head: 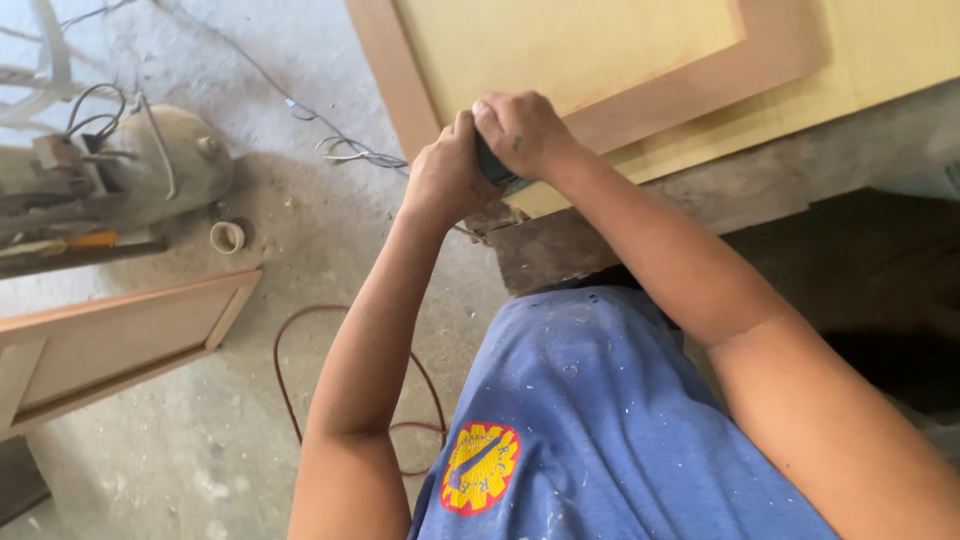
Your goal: Sanding a wooden frame using an electric orbital sander to smooth the surface
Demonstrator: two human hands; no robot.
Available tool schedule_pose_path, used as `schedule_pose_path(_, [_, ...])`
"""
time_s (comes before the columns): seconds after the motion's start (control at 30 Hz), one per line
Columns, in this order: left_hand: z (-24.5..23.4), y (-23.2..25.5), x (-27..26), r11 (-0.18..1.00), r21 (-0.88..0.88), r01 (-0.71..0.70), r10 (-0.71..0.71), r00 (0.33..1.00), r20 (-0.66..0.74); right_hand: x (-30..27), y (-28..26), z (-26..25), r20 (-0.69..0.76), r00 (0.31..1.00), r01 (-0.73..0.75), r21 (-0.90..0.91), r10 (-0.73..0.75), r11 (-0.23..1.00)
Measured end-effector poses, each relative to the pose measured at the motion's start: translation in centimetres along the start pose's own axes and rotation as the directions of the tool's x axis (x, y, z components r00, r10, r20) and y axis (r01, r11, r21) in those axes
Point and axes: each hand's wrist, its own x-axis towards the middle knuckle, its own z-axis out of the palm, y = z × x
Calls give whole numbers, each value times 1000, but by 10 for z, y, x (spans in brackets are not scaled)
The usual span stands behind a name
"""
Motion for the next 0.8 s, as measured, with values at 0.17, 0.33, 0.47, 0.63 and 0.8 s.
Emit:
schedule_pose_path(0.17, [-8,-58,-44,993,15,114,-114,993,-13,19,-41,66,42,994,-101,35,100,994])
schedule_pose_path(0.33, [-13,-76,-66,986,-6,165,-165,986,-22,20,-64,86,63,996,-61,52,58,997])
schedule_pose_path(0.47, [-7,-68,-56,989,36,146,-145,989,-22,12,-60,70,55,992,-117,55,114,992])
schedule_pose_path(0.63, [13,-9,-6,996,74,39,-41,999,28,-11,-9,15,-46,982,-185,24,186,982])
schedule_pose_path(0.8, [34,70,48,992,86,-96,87,992,96,-40,58,-56,-209,945,-256,0,250,967])
